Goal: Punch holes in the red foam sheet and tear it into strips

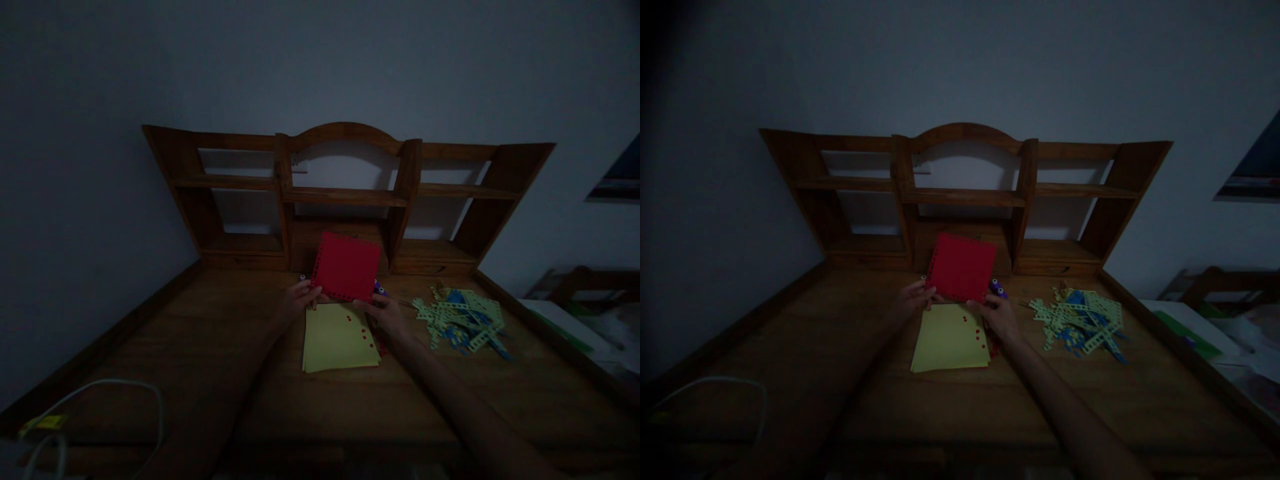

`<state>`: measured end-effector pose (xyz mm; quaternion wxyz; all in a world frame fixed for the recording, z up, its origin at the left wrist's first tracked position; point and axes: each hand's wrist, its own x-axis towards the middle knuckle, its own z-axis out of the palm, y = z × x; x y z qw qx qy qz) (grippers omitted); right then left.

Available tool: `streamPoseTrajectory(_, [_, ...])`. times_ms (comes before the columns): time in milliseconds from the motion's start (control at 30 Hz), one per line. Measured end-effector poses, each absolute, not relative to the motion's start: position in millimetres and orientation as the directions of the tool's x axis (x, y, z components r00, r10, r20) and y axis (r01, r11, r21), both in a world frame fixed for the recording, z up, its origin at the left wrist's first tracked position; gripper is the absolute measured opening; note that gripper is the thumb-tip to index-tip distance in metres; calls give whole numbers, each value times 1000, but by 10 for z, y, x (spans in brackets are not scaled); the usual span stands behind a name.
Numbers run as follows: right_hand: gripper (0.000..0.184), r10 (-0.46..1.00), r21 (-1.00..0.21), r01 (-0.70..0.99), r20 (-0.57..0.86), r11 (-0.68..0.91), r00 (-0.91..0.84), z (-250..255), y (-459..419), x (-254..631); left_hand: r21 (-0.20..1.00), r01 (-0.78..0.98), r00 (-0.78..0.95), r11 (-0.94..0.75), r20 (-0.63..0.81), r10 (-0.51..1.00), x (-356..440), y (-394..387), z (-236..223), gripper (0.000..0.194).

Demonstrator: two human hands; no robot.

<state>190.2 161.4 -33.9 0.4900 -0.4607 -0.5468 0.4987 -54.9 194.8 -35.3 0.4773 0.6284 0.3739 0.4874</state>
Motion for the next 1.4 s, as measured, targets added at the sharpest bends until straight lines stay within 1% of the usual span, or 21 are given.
streamPoseTrajectory(100, [44,993,-994,62,86,91,-75,-363,1637,1920,959,46,223,-280,263,939,-559,1949,-353,32])
streamPoseTrajectory(233, [39,992,-989,91,113,118,-59,-396,1655,1940,947,80,191,-312,292,937,-581,1956,-352,30])
streamPoseTrajectory(400, [38,994,-986,126,106,110,-34,-390,1669,1950,940,81,170,-331,314,934,-593,1957,-331,29])
streamPoseTrajectory(633, [37,986,-983,76,169,169,-12,-411,1678,1948,937,99,144,-335,320,936,-591,1952,-318,30])
streamPoseTrajectory(933, [34,989,-986,85,144,141,22,-394,1684,1982,934,113,108,-339,327,939,-616,1989,-351,31])
streamPoseTrajectory(1167, [31,981,-980,53,192,191,13,-396,1695,1986,934,109,103,-342,331,938,-634,1968,-330,31])
streamPoseTrajectory(1400, [31,986,-984,80,164,161,30,-363,1674,1989,947,81,99,-312,304,947,-632,1952,-305,30])
